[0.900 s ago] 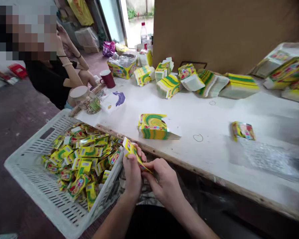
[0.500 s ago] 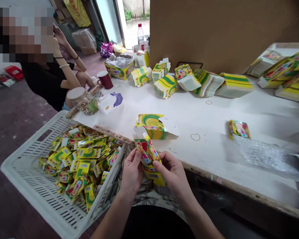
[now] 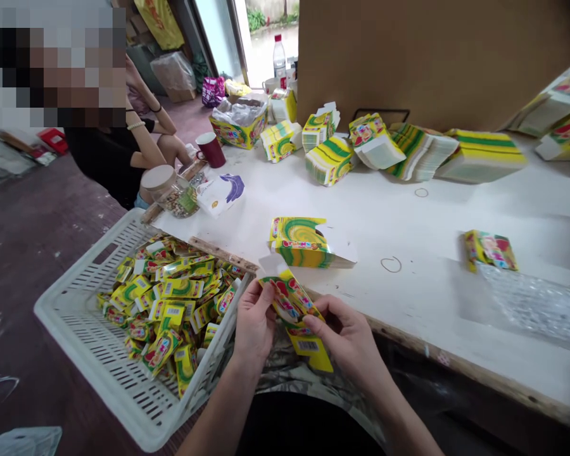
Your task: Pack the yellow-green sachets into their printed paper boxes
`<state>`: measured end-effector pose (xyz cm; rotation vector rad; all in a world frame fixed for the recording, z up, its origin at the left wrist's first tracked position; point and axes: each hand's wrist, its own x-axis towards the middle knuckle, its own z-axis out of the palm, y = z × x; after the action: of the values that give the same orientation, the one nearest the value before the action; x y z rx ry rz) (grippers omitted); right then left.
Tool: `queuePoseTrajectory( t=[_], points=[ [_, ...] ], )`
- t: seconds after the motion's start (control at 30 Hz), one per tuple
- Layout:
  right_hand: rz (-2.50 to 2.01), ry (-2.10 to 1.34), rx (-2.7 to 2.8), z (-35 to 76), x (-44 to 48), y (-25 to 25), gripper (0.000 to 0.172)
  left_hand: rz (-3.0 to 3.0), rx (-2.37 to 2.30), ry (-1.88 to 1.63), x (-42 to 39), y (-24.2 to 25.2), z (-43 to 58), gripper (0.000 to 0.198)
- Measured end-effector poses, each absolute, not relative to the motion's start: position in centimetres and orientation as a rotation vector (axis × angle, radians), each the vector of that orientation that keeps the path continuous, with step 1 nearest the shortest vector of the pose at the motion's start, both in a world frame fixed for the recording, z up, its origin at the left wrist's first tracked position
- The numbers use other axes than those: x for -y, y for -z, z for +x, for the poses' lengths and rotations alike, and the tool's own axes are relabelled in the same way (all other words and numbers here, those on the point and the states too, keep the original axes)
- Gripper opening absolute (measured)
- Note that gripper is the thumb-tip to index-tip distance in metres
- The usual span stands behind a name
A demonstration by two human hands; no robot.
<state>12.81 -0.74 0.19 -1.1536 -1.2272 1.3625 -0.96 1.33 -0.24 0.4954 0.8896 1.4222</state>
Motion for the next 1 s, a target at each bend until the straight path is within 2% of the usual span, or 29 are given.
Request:
queuePoseTrajectory(
  t=[0.13,0.2,0.33,0.4,0.43,0.5,0.57,0.6,0.63,0.67,0.7,0.77,0.83,0.9,1.0],
  points=[
    [-1.140,-1.209,1.497,14.2,1.1,-1.0,0.015,0.605,-0.855,-1.393,-1.7,-0.1,-2.0,0.019],
    [-1.138,-1.070,1.580,15.3,1.3,-1.8,0.008,0.692,-0.833,-1.374,-1.8,-0.9,-3.3,0.027],
    [-1.146,-0.574,1.901,17.2,1.6,-3.9,0.025,1.135,-0.833,-1.301,-1.3,-4.2,-6.2,0.076],
    [-1.067,-0.369,2.064,17.3,1.7,-4.7,0.029,1.370,-0.939,-1.052,-0.7,-5.5,-6.7,0.099],
    [-1.013,-0.325,2.117,17.1,1.8,-4.9,0.029,1.506,-0.984,-0.878,-0.4,-5.9,-6.5,0.105],
    [-0.945,-0.292,2.128,16.5,1.9,-4.9,0.028,1.703,-1.025,-0.561,0.0,-5.7,-5.5,0.102],
    [-1.008,-0.272,1.986,15.9,2.2,-4.2,0.022,1.688,-1.057,-0.517,0.4,-4.6,-4.1,0.077],
    [-1.078,-0.298,1.858,15.6,2.3,-3.7,0.027,1.651,-1.116,-0.573,0.6,-3.9,-3.5,0.068],
    [-1.146,-0.382,1.714,15.2,2.5,-3.2,0.041,1.635,-1.191,-0.629,0.7,-3.1,-3.0,0.064],
    [-1.194,-0.535,1.573,14.9,2.7,-2.6,0.057,1.644,-1.259,-0.679,1.0,-2.4,-2.6,0.065],
    [-1.214,-0.758,1.438,14.5,2.9,-2.0,0.065,1.694,-1.298,-0.706,1.2,-1.7,-2.3,0.070],
    [-1.156,-1.271,1.154,13.5,3.1,-1.1,0.060,1.809,-1.284,-0.720,1.6,-0.9,-2.1,0.076],
    [-1.034,-1.644,0.876,12.8,2.9,-0.6,0.054,1.905,-1.204,-0.730,1.8,-0.6,-2.0,0.078],
    [-0.936,-1.809,0.763,12.5,2.5,-0.6,0.054,1.979,-1.136,-0.749,1.8,-0.6,-1.9,0.076],
    [-0.921,-1.787,0.923,13.0,2.0,-0.9,0.054,1.980,-1.097,-0.717,1.3,-0.9,-1.9,0.068]
  ],
)
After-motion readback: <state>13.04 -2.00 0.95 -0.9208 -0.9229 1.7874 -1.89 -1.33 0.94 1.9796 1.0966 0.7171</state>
